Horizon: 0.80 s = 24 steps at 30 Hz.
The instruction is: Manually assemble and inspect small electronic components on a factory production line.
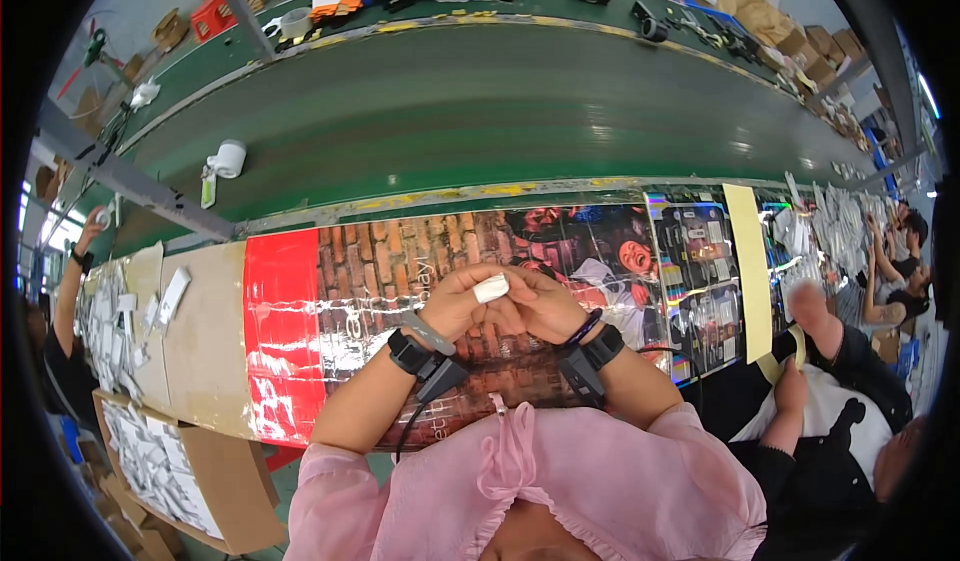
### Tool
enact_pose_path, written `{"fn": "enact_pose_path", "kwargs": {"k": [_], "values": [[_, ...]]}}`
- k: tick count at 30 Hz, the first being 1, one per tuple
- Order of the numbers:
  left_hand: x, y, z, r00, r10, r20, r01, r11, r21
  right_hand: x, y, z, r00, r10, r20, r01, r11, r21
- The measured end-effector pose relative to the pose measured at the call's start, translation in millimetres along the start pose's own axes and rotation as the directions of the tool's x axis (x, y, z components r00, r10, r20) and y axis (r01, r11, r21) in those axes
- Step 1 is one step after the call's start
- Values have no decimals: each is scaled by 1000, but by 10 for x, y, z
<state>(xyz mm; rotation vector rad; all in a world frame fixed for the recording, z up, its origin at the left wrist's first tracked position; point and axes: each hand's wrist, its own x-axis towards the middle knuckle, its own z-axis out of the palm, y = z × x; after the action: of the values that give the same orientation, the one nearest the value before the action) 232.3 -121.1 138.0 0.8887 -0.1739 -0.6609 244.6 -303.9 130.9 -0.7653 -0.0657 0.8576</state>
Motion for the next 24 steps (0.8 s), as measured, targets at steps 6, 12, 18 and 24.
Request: {"fn": "enact_pose_path", "kwargs": {"k": [6, 12, 18, 24], "values": [[5, 33, 122, 997, 71, -33, -72, 997, -39, -2, -21, 14, 999, 17, 30, -18, 999, 34], [47, 34, 165, 999, 35, -20, -35, 999, 3, -41, -7, 1, 1000, -15, -10, 13, 985, -174], [-105, -93, 50, 981, 156, -114, -161, 987, -30, -42, 42, 212, 1000, -12, -21, 9, 986, -164], [-38, -60, 41, 1000, -3, -15, 3, 1000, -1, 32, 66, 65, 995, -22, 93, 15, 997, 73]]}}
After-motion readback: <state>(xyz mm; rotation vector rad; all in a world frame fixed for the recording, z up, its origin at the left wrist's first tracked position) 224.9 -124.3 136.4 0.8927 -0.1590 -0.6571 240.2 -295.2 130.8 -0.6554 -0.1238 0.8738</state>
